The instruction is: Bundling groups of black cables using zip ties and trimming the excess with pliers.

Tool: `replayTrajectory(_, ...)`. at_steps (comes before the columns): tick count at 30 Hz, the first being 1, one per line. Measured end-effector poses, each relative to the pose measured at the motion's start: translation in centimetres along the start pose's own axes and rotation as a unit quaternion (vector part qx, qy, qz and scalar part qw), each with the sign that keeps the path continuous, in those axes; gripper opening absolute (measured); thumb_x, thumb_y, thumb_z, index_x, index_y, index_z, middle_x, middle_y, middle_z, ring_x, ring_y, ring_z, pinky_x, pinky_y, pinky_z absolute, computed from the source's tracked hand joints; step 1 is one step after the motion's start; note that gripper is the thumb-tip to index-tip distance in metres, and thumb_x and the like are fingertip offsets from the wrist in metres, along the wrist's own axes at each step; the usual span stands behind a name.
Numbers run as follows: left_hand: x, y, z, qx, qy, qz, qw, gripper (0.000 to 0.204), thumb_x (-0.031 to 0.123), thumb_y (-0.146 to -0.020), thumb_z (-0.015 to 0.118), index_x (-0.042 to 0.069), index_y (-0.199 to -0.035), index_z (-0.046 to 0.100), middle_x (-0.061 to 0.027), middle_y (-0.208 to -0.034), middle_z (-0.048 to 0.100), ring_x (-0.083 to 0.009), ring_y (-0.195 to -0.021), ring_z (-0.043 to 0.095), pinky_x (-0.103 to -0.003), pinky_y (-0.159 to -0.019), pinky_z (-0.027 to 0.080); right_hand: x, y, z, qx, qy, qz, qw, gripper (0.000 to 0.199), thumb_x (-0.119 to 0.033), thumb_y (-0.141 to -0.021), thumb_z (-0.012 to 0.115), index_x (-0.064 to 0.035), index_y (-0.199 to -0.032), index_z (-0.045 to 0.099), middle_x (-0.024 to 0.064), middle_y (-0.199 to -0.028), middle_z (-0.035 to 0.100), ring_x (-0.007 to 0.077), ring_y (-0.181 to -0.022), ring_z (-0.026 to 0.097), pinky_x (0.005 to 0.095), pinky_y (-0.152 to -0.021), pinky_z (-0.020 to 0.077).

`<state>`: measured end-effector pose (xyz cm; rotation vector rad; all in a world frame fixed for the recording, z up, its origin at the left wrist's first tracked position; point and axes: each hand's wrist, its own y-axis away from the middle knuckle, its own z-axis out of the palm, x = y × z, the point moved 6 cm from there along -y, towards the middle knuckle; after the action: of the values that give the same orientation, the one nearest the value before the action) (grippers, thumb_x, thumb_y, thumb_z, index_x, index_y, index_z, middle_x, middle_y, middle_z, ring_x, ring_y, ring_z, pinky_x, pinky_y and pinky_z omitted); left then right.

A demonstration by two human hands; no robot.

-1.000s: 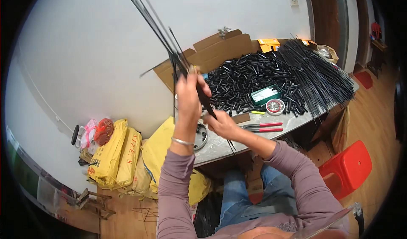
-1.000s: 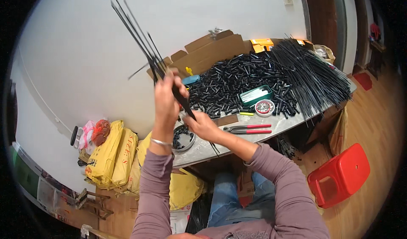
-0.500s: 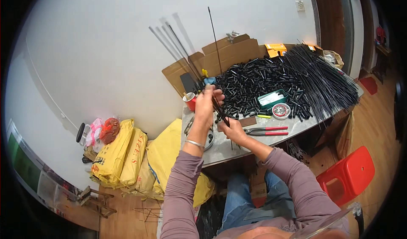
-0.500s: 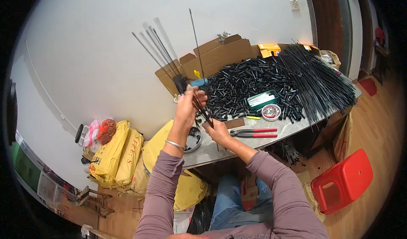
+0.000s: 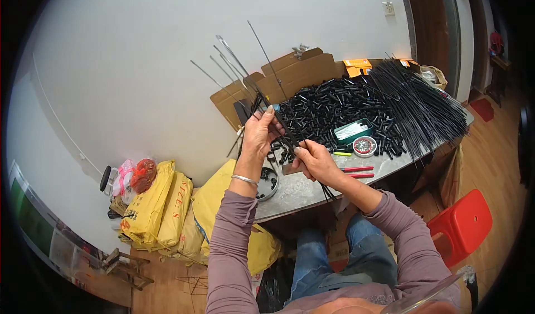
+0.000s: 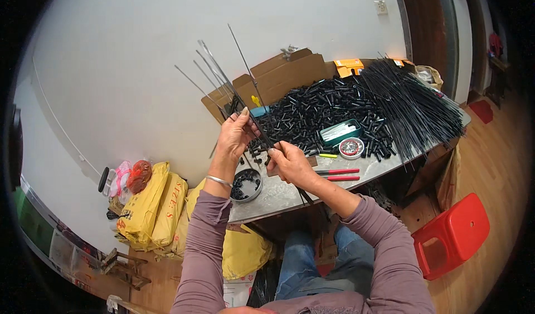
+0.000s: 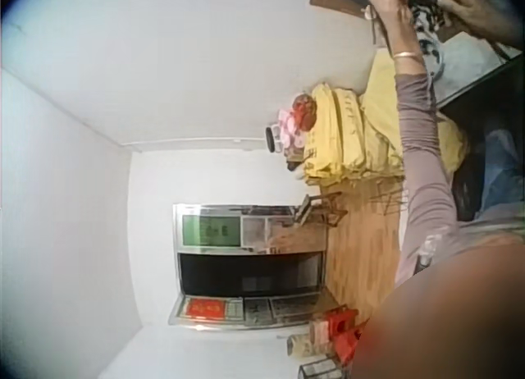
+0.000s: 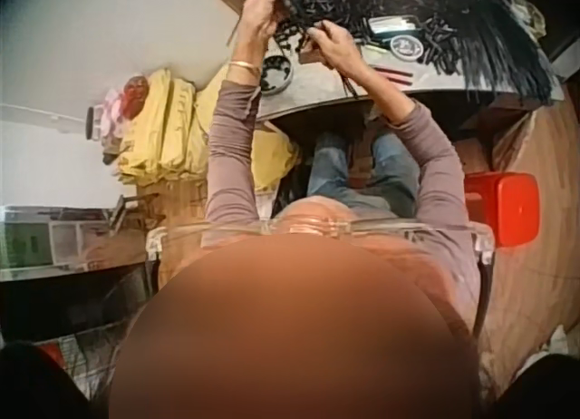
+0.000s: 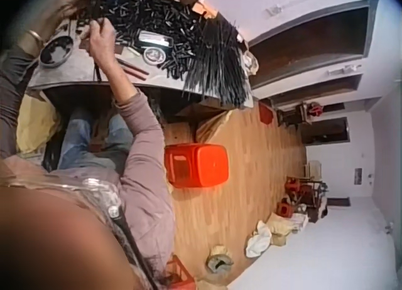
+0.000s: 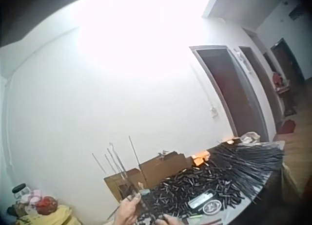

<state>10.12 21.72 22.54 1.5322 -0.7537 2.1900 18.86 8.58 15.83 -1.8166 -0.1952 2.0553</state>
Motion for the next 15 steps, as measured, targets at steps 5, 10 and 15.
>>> replayTrajectory(5,-1.1,0.1,1.7,0.061,0.094,0.004,0.994,0.028,0.032,-0.098,0.047,0.007,-0.089,0.049,0.0028,-0.059,0.039,-0.0114,-0.047,0.040,-0.029,-0.041,0.040,-0.4,0.1,-1.2,0.029,0.056,0.012,0.998,0.019,-0.017,-0.097,0.046,-0.0013,-0.090,0.054,0.0051,-0.069,0.061,0.0083,-0.045,0.052,0.0222,-0.038,0.0399)
replayTrajectory(10,-1.3,-0.2,0.2,0.066,0.116,-0.023,0.991,0.024,0.030,-0.101,0.039,0.007,-0.101,0.048,0.0029,-0.059,0.030,-0.0096,-0.046,0.027,-0.026,-0.041,0.026,-3.7,-1.1,-4.4,0.079,-0.018,-0.026,0.996,0.016,-0.017,-0.093,0.050,-0.0022,-0.089,0.056,0.0060,-0.070,0.062,0.0110,-0.052,0.057,0.0235,-0.045,0.0452)
replayTrajectory(15,-2.4,0.1,-0.9,0.157,0.167,-0.052,0.972,0.015,0.026,-0.100,0.042,0.015,-0.104,0.050,0.0024,-0.061,0.036,-0.0103,-0.048,0.031,-0.026,-0.042,0.029,-9.5,-2.2,-9.5,0.131,-0.155,-0.060,0.977,0.018,-0.025,-0.094,0.054,-0.0101,-0.088,0.047,-0.0009,-0.061,0.050,0.0043,-0.041,0.038,0.0200,-0.034,0.0278)
